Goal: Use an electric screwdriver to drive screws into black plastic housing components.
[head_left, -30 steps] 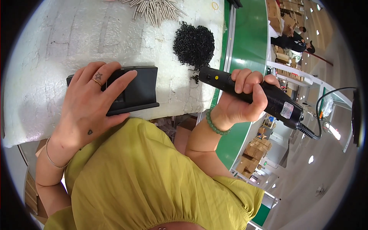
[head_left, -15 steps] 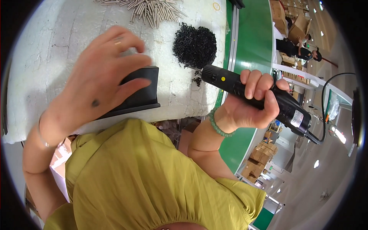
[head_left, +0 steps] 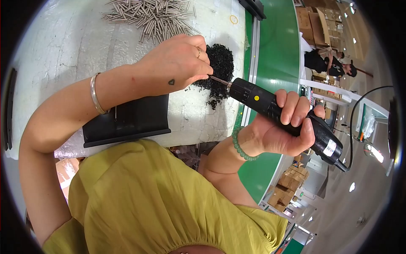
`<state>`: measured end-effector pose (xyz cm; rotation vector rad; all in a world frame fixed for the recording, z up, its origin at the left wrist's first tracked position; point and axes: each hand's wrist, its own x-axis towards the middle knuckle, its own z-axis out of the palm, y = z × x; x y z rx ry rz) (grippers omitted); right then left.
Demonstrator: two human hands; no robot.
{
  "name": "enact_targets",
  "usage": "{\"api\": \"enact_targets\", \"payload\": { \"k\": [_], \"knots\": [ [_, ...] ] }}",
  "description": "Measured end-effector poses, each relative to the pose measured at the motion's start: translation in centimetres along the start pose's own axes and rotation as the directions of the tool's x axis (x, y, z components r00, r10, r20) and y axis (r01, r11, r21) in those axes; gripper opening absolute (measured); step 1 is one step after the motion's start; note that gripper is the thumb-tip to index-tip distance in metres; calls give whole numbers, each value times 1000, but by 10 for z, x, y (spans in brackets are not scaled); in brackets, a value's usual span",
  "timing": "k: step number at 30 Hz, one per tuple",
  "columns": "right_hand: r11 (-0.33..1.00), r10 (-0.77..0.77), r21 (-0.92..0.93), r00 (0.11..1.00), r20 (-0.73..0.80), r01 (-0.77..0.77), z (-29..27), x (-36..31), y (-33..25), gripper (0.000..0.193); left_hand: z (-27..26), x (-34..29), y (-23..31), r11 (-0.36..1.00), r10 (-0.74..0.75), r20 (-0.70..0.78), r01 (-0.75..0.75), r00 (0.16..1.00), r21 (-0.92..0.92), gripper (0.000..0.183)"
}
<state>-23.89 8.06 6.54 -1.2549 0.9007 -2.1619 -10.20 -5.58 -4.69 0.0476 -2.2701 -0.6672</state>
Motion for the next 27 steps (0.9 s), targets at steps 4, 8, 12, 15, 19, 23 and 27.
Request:
{"api": "enact_targets", "payload": {
  "k": [4, 8, 12, 15, 19, 23, 27],
  "knots": [
    [1000, 9, -13, 1000, 12, -9, 2, 1, 0, 25, -3, -1, 0, 998, -67, 24, 67, 997, -19, 16],
    [1000, 7, 6, 1000, 28, -7, 1, 1, -1, 25, -9, 0, 6, 985, -145, 3, 145, 989, -88, 16],
    [1000, 7, -8, 1000, 18, -7, 3, 0, -2, 25, -11, 2, 11, 949, -254, 50, 258, 966, -183, 15],
    [1000, 4, 1, 1000, 17, -4, 2, -1, -3, 25, -12, 3, 11, 939, -282, 86, 293, 956, -179, 15],
    [1000, -15, 16, 1000, 8, 15, 1, -1, -4, 25, -7, 0, 2, 955, -244, 52, 249, 968, -162, 14],
    [1000, -14, 4, 1000, 2, 14, 2, -1, -4, 25, -3, 0, 3, 969, -213, -26, 208, 977, -135, 13],
    [999, -34, 34, 999, -3, 34, 4, -2, -6, 24, -10, 1, 10, 972, -193, -37, 186, 981, -141, 11]
  ]
}}
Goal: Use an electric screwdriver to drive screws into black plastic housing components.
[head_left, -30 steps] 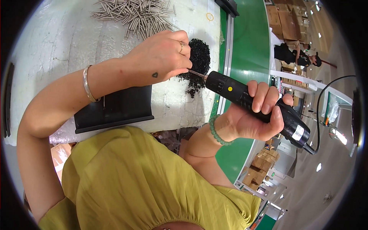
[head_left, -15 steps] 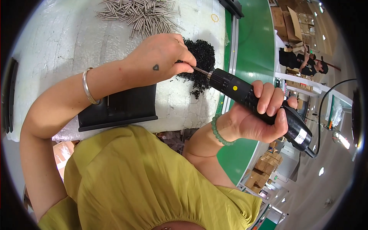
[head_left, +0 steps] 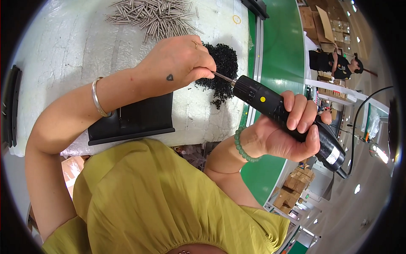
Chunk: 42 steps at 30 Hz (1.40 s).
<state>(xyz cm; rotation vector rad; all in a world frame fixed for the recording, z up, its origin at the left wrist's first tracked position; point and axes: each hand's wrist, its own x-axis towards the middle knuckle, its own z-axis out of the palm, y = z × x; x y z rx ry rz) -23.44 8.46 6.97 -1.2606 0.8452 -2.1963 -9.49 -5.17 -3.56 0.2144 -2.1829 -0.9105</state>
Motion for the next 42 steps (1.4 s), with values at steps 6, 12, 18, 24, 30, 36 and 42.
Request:
{"api": "enact_targets", "payload": {
  "k": [6, 12, 18, 24, 30, 36, 42],
  "knots": [
    [999, 6, 41, 998, 61, -8, 2, 0, -2, 27, -3, -2, 5, 999, 19, 3, -19, 1000, -37, 9],
    [999, 44, 10, 960, 278, -48, 12, -4, -7, 28, -13, -7, 9, 993, 17, 166, 2, 986, -118, 11],
    [998, -26, 56, 973, 231, 14, 10, -10, 5, 34, -16, -18, 10, 996, -19, 84, 26, 996, -85, 14],
    [1000, -12, 3, 989, 150, 11, 2, -15, 5, 34, -78, -4, -31, 897, 29, 215, -121, 976, 426, 11],
    [1000, 0, -20, 990, 142, 3, 4, -17, 5, 34, -88, 14, -52, 611, 405, 387, -560, 828, 559, 10],
    [1000, 10, -25, 993, 120, -7, 5, -19, 2, 32, -101, 19, -42, 641, 130, 624, -546, 770, 539, 13],
    [1000, 9, -16, 993, 121, -7, 11, -21, 3, 32, -96, 6, -50, 697, 196, 505, -481, 841, 532, 9]
  ]
}}
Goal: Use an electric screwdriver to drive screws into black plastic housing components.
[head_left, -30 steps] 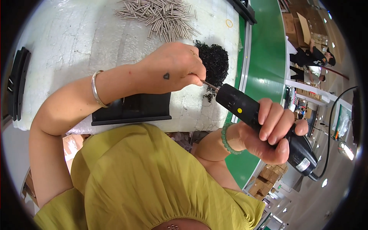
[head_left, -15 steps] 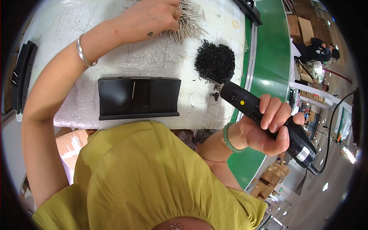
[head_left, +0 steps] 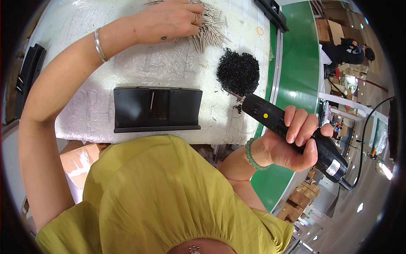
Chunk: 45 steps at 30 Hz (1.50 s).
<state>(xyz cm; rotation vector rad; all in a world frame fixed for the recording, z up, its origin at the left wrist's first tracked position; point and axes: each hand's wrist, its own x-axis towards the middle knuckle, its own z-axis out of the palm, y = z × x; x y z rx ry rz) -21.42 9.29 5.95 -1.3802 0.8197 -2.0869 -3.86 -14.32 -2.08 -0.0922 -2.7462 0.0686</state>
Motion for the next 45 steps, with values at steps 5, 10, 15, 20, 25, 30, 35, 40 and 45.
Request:
{"api": "enact_targets", "payload": {
  "k": [5, 10, 15, 20, 25, 30, 35, 40, 45],
  "knots": [
    [1000, 5, 26, 1000, -18, -4, 1, 0, 1, 32, -12, -10, 15, 954, -241, -126, 211, 962, -212, 13],
    [995, 68, 66, 996, 62, -72, 20, 0, 2, 29, -36, -46, 77, 829, -481, -219, 360, 849, -427, 14],
    [984, 144, 74, 967, 208, -163, 55, -7, 18, 34, -36, -63, 137, 661, -677, -129, 521, 725, -541, 16],
    [973, 198, 35, 907, 372, -227, 61, -7, 28, 37, -28, -64, 146, 625, -745, -153, 600, 649, -499, 17],
    [968, 232, -4, 891, 389, -251, 63, -9, 28, 37, -23, -66, 146, 608, -757, -152, 601, 635, -519, 18],
    [969, 240, -33, 890, 388, -247, 63, -8, 26, 36, -23, -63, 146, 601, -759, -150, 595, 634, -534, 16],
    [963, 264, -66, 869, 418, -261, 66, -6, 28, 37, -21, -68, 146, 581, -767, -143, 584, 625, -566, 20],
    [961, 273, -71, 870, 412, -268, 66, -7, 30, 37, -18, -64, 145, 583, -768, -159, 575, 621, -574, 15],
    [956, 287, -73, 851, 439, -285, 72, -4, 33, 36, -17, -66, 146, 576, -773, -163, 572, 613, -584, 15]
  ]
}}
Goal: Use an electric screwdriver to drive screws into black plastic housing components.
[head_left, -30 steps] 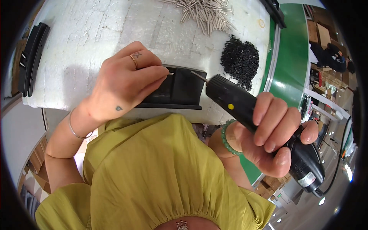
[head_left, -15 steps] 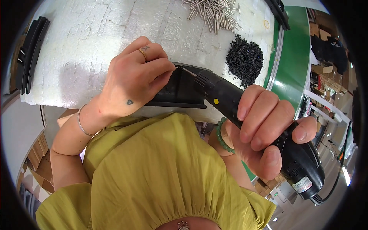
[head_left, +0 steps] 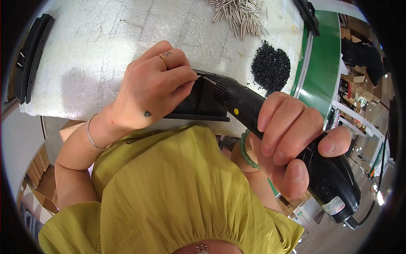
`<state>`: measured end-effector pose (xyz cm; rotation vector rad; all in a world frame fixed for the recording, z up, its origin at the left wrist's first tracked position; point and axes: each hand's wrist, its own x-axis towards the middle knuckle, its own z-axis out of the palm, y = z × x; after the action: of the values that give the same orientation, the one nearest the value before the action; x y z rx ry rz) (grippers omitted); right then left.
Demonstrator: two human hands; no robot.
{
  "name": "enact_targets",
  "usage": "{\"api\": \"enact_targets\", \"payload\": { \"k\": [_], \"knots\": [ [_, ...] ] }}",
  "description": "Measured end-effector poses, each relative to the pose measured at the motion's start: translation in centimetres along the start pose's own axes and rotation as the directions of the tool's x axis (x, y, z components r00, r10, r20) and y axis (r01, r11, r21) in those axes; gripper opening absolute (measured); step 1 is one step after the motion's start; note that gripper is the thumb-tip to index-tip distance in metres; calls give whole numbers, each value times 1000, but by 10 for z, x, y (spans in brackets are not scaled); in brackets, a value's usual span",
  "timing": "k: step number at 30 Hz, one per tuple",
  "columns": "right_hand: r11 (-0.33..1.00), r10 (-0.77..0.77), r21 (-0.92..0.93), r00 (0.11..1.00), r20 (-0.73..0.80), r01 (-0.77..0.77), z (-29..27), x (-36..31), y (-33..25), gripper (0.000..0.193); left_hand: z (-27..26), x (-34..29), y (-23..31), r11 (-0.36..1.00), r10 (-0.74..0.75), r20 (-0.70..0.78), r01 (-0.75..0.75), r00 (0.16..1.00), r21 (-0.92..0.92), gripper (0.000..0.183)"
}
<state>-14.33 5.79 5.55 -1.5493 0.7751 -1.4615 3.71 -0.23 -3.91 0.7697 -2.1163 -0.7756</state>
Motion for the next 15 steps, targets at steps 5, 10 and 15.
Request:
{"api": "enact_targets", "payload": {
  "k": [5, 10, 15],
  "knots": [
    [997, 43, -73, 997, 62, -39, 5, 11, 0, 30, 3, -3, -4, 1000, 12, -1, -12, 1000, -7, 14],
    [990, 76, -123, 992, 97, -63, 13, 16, 3, 28, 7, -5, -7, 1000, 30, -8, -30, 1000, 0, 11],
    [989, 74, -131, 994, 76, -63, 16, 17, 6, 29, 7, -5, -6, 1000, 18, 17, -18, 1000, -21, 12]
  ]
}}
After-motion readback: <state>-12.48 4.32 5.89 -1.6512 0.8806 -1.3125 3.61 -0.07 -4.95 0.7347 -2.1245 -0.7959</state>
